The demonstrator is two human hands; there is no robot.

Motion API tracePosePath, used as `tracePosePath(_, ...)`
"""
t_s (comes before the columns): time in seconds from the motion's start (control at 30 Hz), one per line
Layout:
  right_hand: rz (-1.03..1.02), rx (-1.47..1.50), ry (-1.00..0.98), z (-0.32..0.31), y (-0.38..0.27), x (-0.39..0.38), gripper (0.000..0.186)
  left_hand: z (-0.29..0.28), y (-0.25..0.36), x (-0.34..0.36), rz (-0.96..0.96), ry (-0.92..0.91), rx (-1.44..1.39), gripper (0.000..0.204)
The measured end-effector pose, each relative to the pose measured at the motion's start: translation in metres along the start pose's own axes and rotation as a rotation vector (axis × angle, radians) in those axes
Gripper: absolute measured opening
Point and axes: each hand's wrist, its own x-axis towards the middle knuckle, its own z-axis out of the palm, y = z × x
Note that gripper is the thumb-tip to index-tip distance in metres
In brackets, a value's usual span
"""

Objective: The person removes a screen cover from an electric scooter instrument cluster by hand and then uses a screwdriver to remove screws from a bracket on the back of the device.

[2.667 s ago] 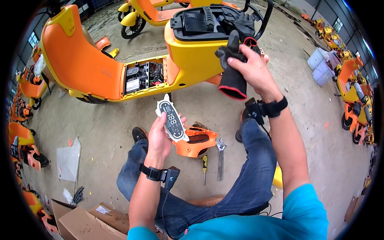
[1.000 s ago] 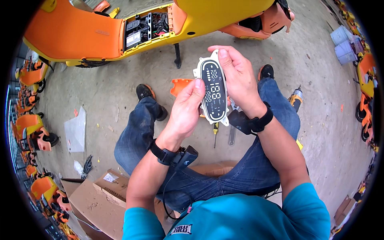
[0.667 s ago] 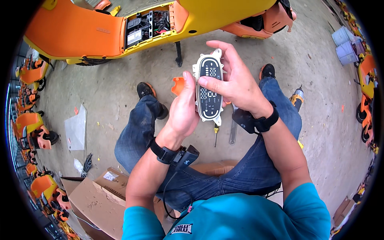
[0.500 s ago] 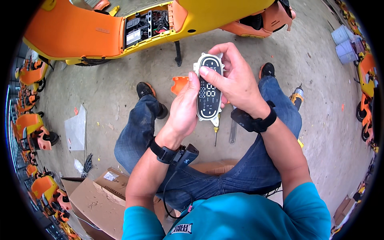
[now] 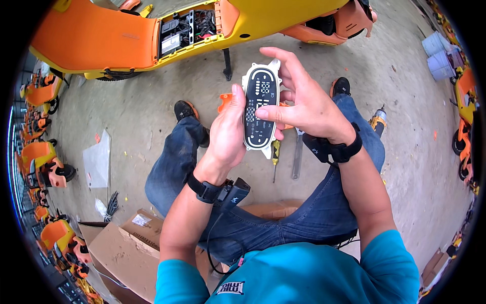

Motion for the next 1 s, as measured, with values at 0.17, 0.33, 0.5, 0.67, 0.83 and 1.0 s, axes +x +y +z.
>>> tracePosePath(0.17, 0.023, 0.126, -0.008, 0.004, -0.001, 0.005, 0.047, -0.007, 0.001, 0.004, 0.052, -0.066, 0.068, 0.061)
tracePosePath(0.33, -0.017, 0.0, 0.149, 0.003, 0.002, 0.005, 0.023, -0.008, -0.004, 0.007, 0.022, -0.073, 0.055, 0.062)
tracePosePath(0.5, 0.026, -0.013, 0.238, -0.003, 0.002, 0.009, 0.028, -0.002, -0.004, 0.002, -0.034, -0.067, 0.013, 0.064)
tracePosePath(0.67, 0.025, -0.294, -0.019, -0.001, -0.005, 0.0, 0.066, 0.004, 0.0, 0.002, -0.012, 0.022, 0.102, 0.091)
tracePosePath(0.83, -0.042, -0.268, -0.006, -0.001, 0.005, 0.003, 0.063, 0.002, 0.003, 0.0, -0.016, -0.051, 0.215, 0.092)
tracePosePath(1.0, 0.089, -0.107, 0.127, 0.001, 0.006, 0.008, 0.032, -0.008, -0.007, 0.005, -0.047, -0.126, 0.151, 0.09)
